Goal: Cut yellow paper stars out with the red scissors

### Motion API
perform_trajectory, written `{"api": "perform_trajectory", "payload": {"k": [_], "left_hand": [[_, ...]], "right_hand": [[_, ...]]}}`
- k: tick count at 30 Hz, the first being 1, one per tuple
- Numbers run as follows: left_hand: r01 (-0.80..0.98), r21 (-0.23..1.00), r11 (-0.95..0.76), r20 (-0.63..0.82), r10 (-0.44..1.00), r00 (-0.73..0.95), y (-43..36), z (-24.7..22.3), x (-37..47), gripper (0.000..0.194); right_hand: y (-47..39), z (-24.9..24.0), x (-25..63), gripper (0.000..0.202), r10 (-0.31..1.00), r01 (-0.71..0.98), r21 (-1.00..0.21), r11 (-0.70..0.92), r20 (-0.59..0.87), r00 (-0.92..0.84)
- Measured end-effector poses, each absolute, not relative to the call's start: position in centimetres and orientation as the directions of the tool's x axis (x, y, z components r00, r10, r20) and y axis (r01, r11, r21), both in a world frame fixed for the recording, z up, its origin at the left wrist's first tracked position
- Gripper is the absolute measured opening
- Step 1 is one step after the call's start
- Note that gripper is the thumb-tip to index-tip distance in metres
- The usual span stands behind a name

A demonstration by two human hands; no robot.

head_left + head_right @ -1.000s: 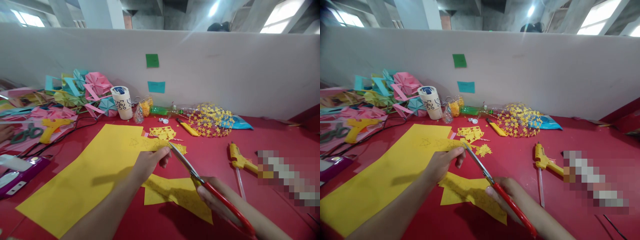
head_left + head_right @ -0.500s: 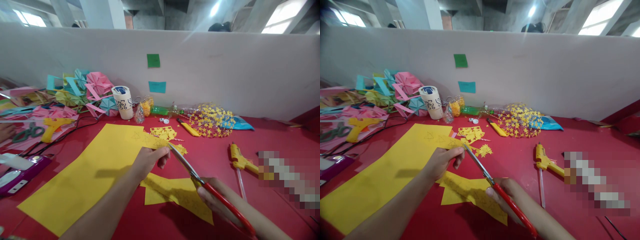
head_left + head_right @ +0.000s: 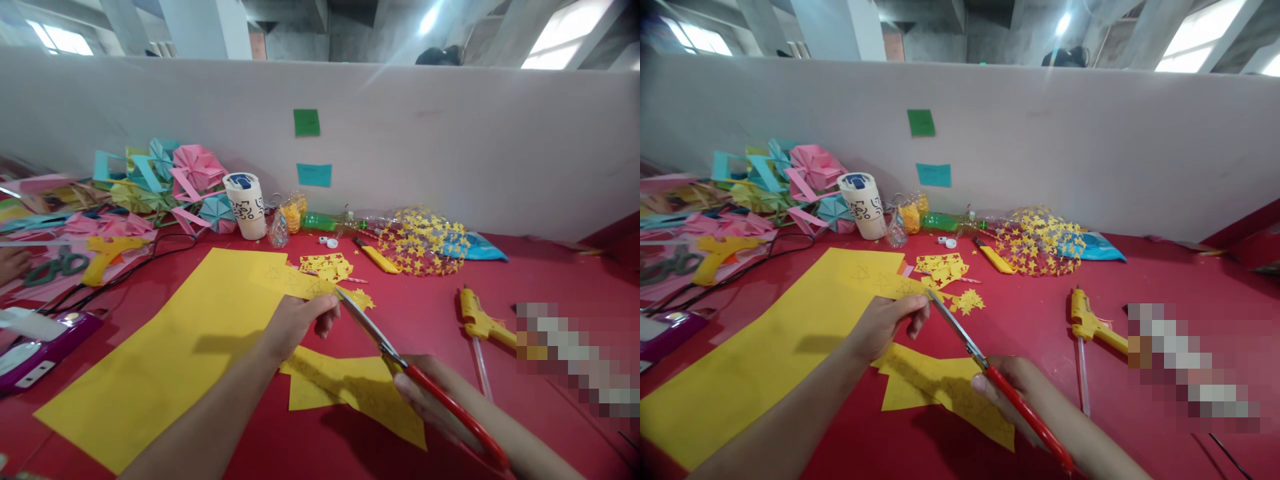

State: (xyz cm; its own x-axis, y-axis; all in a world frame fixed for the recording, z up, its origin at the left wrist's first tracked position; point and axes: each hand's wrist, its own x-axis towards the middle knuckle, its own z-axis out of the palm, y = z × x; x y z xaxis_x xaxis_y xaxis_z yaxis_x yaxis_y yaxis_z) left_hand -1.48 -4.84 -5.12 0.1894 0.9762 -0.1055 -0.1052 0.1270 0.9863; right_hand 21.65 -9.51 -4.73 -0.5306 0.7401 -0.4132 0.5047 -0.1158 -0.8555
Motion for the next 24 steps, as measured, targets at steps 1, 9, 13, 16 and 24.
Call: {"api": "perform_trajectory", "payload": {"k": [1,9,13,16,24], "left_hand": [[-0.1,0.987,0.127,-0.108,0.978,0.177,-4.9,-5.0,-1.5,0.03],[0.048,0.984,0.171,-0.175,0.98,0.096,-5.5,-4.6,-1.0,0.037],[0.092,0.987,0.131,-0.138,0.987,0.078,-5.9,-4.5,-0.3,0.041],[0.137,0.985,0.108,-0.116,0.992,0.053,-6.2,-4.2,0.2,0.041],[0.145,0.984,0.106,-0.112,0.993,0.039,-6.1,-4.6,0.4,0.038]], "right_hand": [[-9.5,-4.7,21.7,0.051,0.741,0.508,-0.854,-0.112,-0.412,-0.53],[-9.6,-5.6,21.8,0.054,0.768,0.442,-0.891,-0.106,-0.356,-0.533],[-9.9,-6.8,21.8,0.055,0.783,0.364,-0.921,-0.138,-0.327,-0.529],[-10.1,-7.7,21.7,0.054,0.814,0.301,-0.937,-0.18,-0.313,-0.489],[-9.7,-5.8,21.8,0.051,0.76,0.365,-0.928,-0.081,-0.294,-0.58]]}}
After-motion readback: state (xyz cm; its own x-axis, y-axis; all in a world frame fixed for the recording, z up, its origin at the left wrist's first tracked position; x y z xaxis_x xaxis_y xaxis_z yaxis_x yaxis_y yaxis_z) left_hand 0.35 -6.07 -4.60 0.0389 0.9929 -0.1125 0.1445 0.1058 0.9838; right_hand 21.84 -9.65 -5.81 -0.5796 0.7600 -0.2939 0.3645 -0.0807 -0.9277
